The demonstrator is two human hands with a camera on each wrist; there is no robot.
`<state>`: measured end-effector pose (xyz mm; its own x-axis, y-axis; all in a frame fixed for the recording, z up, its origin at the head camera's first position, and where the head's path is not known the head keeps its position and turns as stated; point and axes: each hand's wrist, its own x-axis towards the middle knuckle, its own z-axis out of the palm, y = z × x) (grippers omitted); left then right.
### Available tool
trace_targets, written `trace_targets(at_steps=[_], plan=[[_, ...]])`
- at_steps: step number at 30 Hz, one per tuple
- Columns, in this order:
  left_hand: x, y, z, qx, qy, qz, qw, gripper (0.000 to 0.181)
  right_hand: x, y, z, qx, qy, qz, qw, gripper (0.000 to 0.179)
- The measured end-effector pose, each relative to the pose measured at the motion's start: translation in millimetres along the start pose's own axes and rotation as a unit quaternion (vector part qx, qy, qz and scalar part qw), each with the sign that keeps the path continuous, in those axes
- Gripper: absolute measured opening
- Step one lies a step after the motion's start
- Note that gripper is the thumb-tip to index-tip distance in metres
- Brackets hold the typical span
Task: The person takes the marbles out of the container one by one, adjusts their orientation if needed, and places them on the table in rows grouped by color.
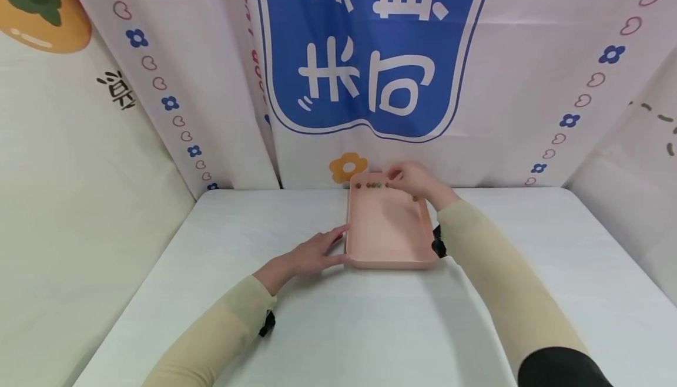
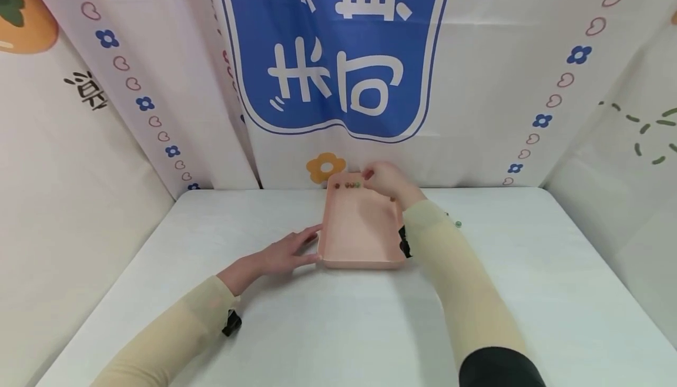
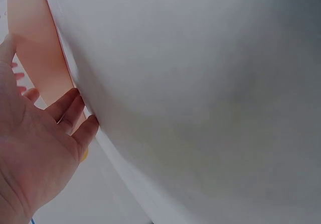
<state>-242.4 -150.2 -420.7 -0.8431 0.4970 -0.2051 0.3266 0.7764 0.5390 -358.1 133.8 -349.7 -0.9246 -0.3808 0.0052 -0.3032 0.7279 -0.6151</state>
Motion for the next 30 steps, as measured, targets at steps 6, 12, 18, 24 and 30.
trace_targets(at_steps=[6,12,18,24,30], plan=[[1.1,-3.6,-0.2,-0.004,0.0,0.002,1.0,0.081,20.8,4,18,0.024,0.014,-0.003,0.9996,0.032],[-0.4,-3.8,-1.4,0.0,0.002,0.004,1.0,0.082,31.4,9,33,-0.001,0.011,-0.004,0.9999,0.038],[1.3,-1.7,-1.6,-0.003,0.002,0.013,0.9999,0.08,34.0,15,39,0.03,-0.023,0.022,0.9991,0.046],[1.3,1.0,-3.7,-0.005,-0.002,0.011,0.9999,0.082,38.8,21,47,0.037,-0.034,0.022,0.9985,0.047],[0.6,-0.6,-2.8,-0.004,-0.004,0.006,1.0,0.082,38.7,23,55,0.084,-0.048,0.059,0.9935,0.048]])
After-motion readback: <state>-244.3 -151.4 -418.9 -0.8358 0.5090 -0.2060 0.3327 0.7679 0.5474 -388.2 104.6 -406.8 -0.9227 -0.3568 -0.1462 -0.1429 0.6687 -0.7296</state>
